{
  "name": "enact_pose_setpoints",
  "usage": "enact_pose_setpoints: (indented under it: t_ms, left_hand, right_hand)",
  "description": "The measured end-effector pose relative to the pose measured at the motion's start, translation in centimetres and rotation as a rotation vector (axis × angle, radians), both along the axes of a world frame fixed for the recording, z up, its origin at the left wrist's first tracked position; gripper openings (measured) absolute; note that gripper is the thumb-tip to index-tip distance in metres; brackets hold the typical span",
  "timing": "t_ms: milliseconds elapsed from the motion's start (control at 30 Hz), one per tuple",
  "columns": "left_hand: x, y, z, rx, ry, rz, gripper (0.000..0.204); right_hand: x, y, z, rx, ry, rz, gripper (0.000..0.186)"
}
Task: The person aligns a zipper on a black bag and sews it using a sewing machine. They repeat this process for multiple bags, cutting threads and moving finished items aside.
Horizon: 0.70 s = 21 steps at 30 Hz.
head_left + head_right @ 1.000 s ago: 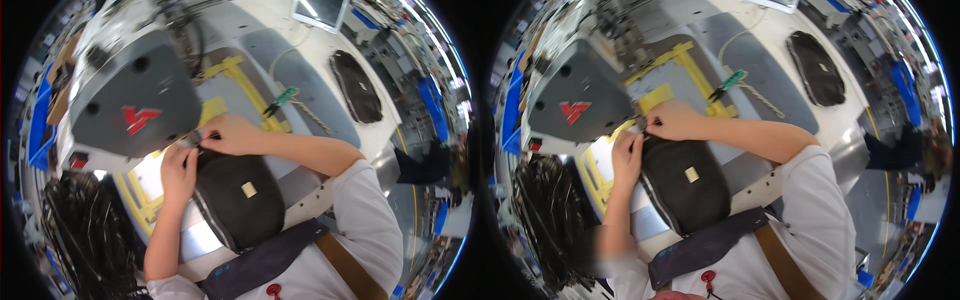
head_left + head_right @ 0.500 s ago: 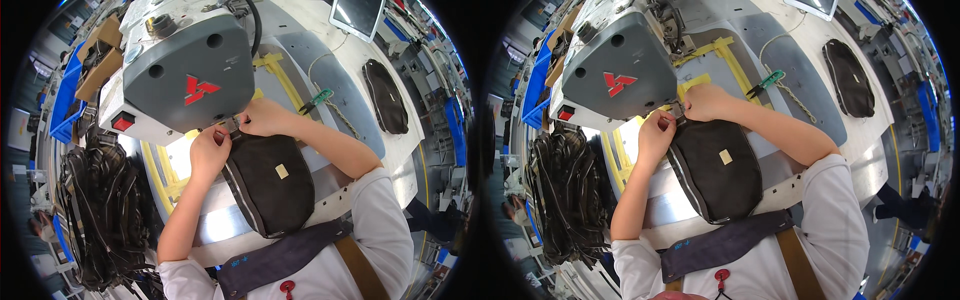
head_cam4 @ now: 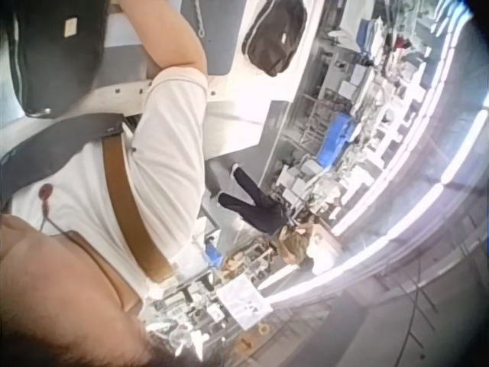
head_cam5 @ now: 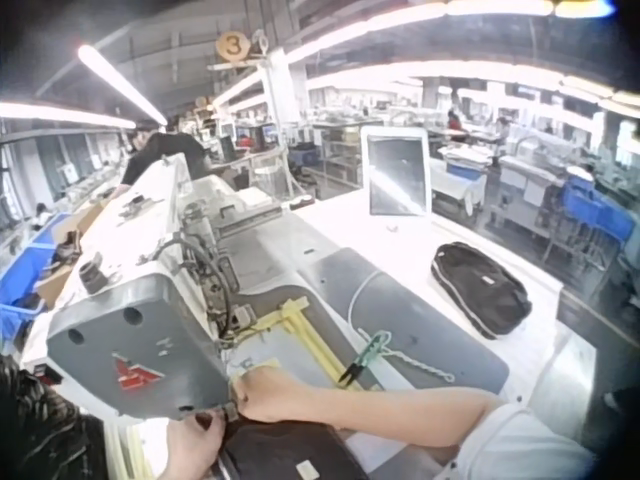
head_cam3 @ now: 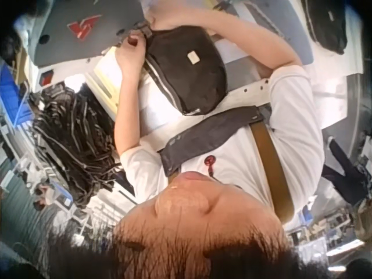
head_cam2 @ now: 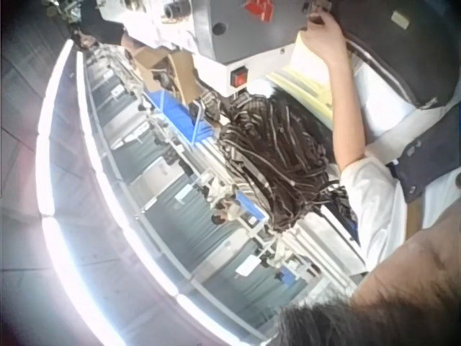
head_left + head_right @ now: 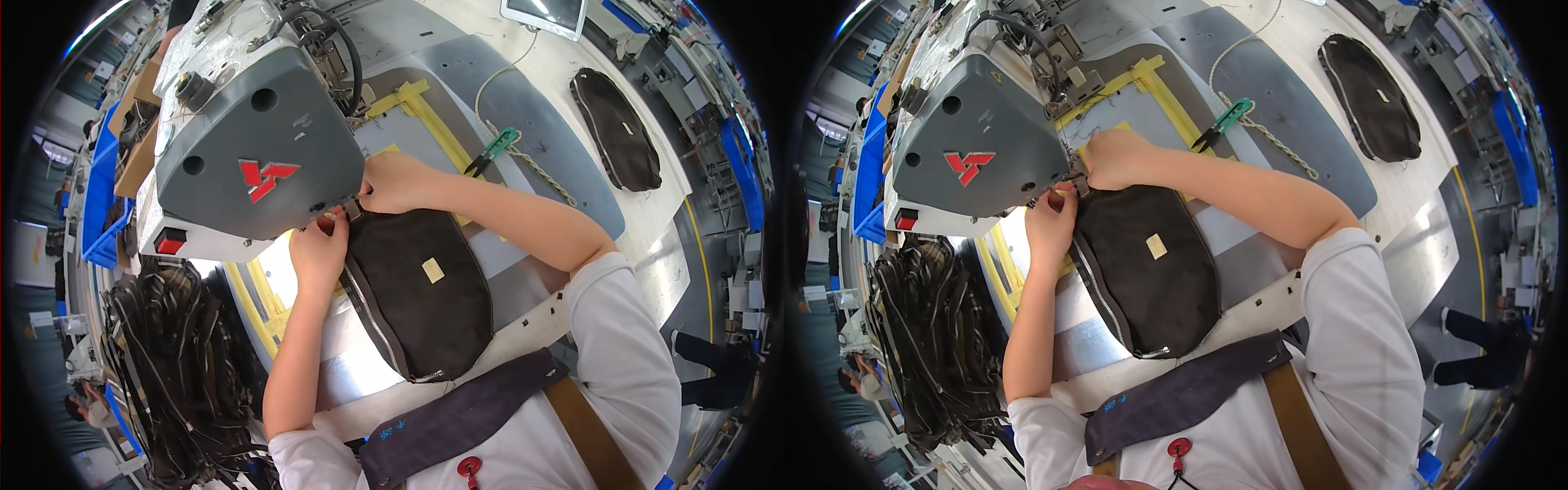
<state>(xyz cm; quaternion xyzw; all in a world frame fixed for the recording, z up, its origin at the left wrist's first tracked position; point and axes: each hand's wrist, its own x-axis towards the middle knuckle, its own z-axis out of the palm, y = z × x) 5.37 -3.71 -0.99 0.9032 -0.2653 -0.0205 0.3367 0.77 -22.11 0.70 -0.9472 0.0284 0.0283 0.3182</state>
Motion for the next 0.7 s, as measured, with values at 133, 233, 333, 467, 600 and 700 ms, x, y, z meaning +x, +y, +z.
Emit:
enact_pose_setpoints:
  t_ms: [133, 233, 333, 467, 600, 700]
  left_hand:
    - [0.0, -0.6, -0.5, -0.028, -0.039, 0.046, 0.038]
    - [1.2, 0.2, -2.5, -0.101, -0.053, 0.012, 0.034]
    - [2.5, 1.2, -4.2, -0.357, 0.168, -0.054, 0.011]
    - [1.3, -0.1, -2.9, -0.150, 0.053, -0.038, 0.022]
    - [1.7, 0.2, -2.7, -0.105, 0.077, -0.084, 0.023]
    - [2.2, 0.5, -2.8, -0.093, 0.024, -0.090, 0.019]
  right_hand:
    - [0.3, 0.1, -0.2, -0.011, 0.008, -0.045, 0.021]
    - [0.3, 0.4, -1.0, -0.041, -0.005, -0.054, 0.024]
    - [0.6, 0.7, -0.6, -0.018, 0.026, -0.039, 0.026]
    - [0.2, 0.2, -0.2, -0.010, 0.046, -0.091, 0.026]
    - [0.0, 0.5, -0.1, -0.031, 0.029, -0.122, 0.025]
    - [0.4, 1.1, -0.2, -0.061, 0.005, -0.102, 0.025]
